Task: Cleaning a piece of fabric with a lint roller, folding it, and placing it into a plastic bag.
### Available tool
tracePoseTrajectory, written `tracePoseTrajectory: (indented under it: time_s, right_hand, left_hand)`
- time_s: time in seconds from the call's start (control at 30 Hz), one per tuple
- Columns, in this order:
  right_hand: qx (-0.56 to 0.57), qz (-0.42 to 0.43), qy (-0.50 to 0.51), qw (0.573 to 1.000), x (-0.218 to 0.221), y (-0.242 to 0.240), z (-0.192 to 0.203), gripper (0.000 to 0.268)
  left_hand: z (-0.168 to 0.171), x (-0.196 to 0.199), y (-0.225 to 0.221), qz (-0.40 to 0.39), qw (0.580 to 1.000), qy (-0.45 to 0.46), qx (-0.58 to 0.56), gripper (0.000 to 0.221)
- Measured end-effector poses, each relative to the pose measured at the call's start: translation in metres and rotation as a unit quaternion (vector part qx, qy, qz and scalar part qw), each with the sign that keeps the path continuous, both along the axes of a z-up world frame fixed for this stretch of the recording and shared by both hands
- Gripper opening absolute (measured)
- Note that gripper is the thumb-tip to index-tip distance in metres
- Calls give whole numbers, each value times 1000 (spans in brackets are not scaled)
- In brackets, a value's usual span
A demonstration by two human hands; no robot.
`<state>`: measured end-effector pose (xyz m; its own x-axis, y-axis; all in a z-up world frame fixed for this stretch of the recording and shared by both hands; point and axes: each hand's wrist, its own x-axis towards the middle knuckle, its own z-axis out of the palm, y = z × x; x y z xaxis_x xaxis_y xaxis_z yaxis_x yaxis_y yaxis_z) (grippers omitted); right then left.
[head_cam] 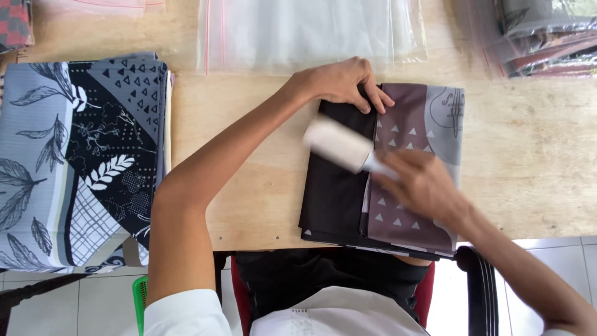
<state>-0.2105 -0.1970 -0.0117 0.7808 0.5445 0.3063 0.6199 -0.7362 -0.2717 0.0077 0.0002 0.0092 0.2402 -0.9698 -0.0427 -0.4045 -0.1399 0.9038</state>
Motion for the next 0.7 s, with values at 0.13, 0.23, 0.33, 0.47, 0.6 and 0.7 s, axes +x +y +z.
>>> tracePoseTrajectory:
  time_s: [0.13,0.23,0.33,0.47,0.6,0.7]
  right_hand:
    - [50,125,47,990,-27,25,21,32]
    - [66,145,60,985,-20,12,17,34]
    - [29,31,6,999,4,-11,10,21]
    - [77,-5,53,996,12,-2,13,30]
    - [73,95,68,990,-14,16,19,30]
    - [104,71,62,990,-23,5,24,33]
  left_hand:
    - [-7,7,-4,-5,1000,-7,-1,32]
    - [-2,5,-3,-3,1000,16,13,31]
    - [0,2,-3,13,999,2,32,35]
    - [3,5,-2,6,1000,-3,27,32]
    - [-2,7,-2,1,1000,18,13,31]
    - [-4,6,-3,7,1000,16,20,32]
